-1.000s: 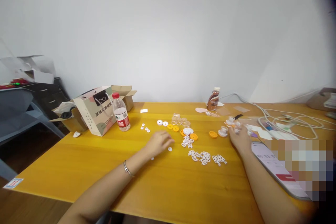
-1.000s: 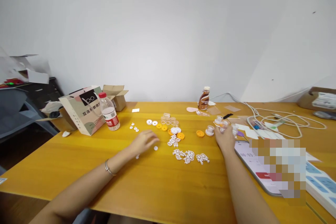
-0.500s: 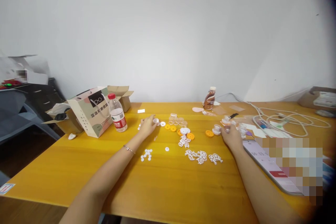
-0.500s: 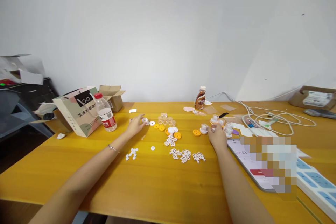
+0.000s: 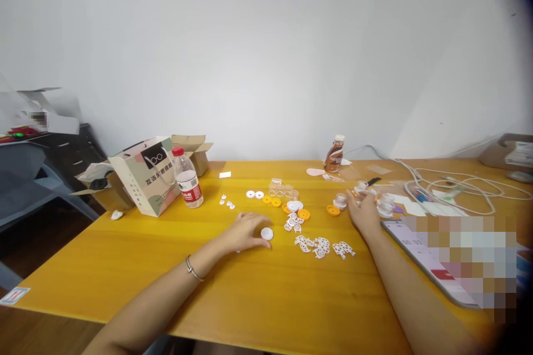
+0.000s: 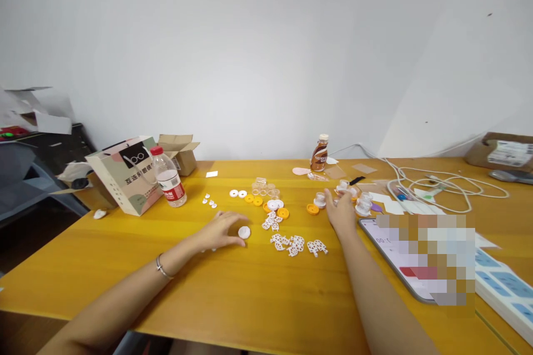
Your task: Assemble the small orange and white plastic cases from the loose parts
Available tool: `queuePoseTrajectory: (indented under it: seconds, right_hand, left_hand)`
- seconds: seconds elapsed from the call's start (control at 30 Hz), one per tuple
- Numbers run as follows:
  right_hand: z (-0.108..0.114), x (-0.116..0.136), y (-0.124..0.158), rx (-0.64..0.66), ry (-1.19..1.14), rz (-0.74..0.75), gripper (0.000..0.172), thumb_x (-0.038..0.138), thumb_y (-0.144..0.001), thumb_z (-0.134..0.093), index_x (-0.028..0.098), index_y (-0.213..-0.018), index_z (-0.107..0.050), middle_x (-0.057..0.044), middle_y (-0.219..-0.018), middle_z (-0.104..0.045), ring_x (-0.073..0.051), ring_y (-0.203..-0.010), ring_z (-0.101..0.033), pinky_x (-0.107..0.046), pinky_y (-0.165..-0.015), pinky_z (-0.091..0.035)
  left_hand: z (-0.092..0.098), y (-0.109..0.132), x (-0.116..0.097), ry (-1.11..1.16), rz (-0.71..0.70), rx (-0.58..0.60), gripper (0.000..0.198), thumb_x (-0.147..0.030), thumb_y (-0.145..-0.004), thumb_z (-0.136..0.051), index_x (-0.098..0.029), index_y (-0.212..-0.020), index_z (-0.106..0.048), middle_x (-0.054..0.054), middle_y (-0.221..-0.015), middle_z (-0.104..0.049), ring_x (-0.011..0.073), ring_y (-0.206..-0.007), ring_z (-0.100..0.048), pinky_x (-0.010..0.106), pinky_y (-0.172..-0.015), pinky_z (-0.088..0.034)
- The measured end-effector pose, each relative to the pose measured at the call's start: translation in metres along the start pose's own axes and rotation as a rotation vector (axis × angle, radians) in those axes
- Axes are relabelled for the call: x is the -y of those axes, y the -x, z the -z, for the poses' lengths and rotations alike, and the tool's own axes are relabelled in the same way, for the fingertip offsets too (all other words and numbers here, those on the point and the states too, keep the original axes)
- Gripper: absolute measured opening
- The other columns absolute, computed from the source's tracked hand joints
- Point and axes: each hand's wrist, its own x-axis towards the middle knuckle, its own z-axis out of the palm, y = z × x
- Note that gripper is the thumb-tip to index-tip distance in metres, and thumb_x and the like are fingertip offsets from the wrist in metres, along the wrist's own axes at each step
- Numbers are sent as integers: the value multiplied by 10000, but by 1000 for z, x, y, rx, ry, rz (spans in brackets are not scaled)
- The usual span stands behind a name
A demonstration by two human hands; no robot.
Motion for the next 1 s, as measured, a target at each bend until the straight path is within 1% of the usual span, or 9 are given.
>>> queuePoseTrajectory:
  seconds: [0.07, 0.17, 0.23, 0.37, 0.47, 0.57, 0.67, 0.83, 1.0]
  right_hand:
    - [3, 3, 1, -113, -10, 139, 487, 477, -769, -402, 77, -1048, -406, -207, -1015, -533, -297, -966, -497, -402, -814, -381]
    - [8, 14, 5, -264, -31, 367, 399, 434, -784, -406, 104, -1007, -439, -175, -1010, -518, -286, -1001, -448, -430, -871, -331]
    - [9, 27, 13, -255, -108, 499, 312, 396, -803, -394, 137, -962, -464, -144, -978, -524, -265, -978, -450, -430, -866, -331]
    - [5, 64, 49, -26, -239, 667, 177, 339, -810, -417, 192, -870, -496, -70, -856, -551, -208, -841, -505, -366, -778, -401]
    - [1, 91, 85, 329, -327, 792, 142, 285, -820, -412, 203, -888, -507, -68, -863, -552, -202, -848, -513, -355, -776, -410]
    - [-1, 108, 114, 543, -356, 857, 137, 279, -812, -436, 217, -898, -523, -75, -883, -561, -215, -869, -516, -374, -789, -414]
    - [-2, 113, 130, 656, -365, 863, 192, 280, -794, -473, 228, -976, -505, -70, -958, -563, -214, -929, -512, -380, -830, -408]
    - [-8, 108, 140, 742, -341, 806, 379, 301, -762, -516, 234, -1122, -418, -78, -1122, -518, -222, -1052, -479, -391, -900, -377]
    - [-13, 106, 141, 825, -355, 790, 399, 262, -753, -524, 219, -1129, -398, -79, -1089, -538, -213, -1012, -508, -375, -869, -401]
  left_hand:
    - [7, 1, 8, 5, 26, -53, 403, -456, -730, -540, -234, -1065, -516, 42, -1081, -569, 195, -1001, -490, 314, -882, -325]
    - [19, 4, 27, -49, 143, -84, 255, -369, -797, -464, -192, -921, -599, 48, -924, -623, 166, -876, -540, 264, -811, -373]
    - [24, 6, 39, -104, 212, -48, 227, -337, -789, -469, -185, -837, -632, 42, -834, -637, 164, -817, -555, 247, -760, -387]
    - [21, 7, 51, -176, 234, -10, 214, -320, -780, -470, -204, -776, -650, 26, -750, -637, 162, -775, -563, 228, -700, -385]
    - [14, 7, 48, -245, 209, -30, 227, -300, -793, -450, -206, -723, -645, 37, -730, -625, 165, -763, -562, 235, -691, -376]
    - [9, 5, 43, -320, 189, -38, 253, -256, -806, -425, -195, -663, -624, 49, -706, -601, 168, -729, -557, 256, -684, -364]
    - [5, 3, 41, -384, 196, -52, 242, -249, -807, -426, -183, -659, -606, 55, -692, -580, 169, -716, -545, 272, -694, -354]
    - [2, 2, 37, -487, 190, -65, 208, -214, -805, -433, -167, -684, -595, 65, -701, -568, 176, -736, -530, 304, -735, -321]
    - [-2, 4, 18, -476, 82, -119, 189, -234, -824, -417, -178, -759, -585, 47, -772, -585, 165, -780, -523, 306, -747, -293]
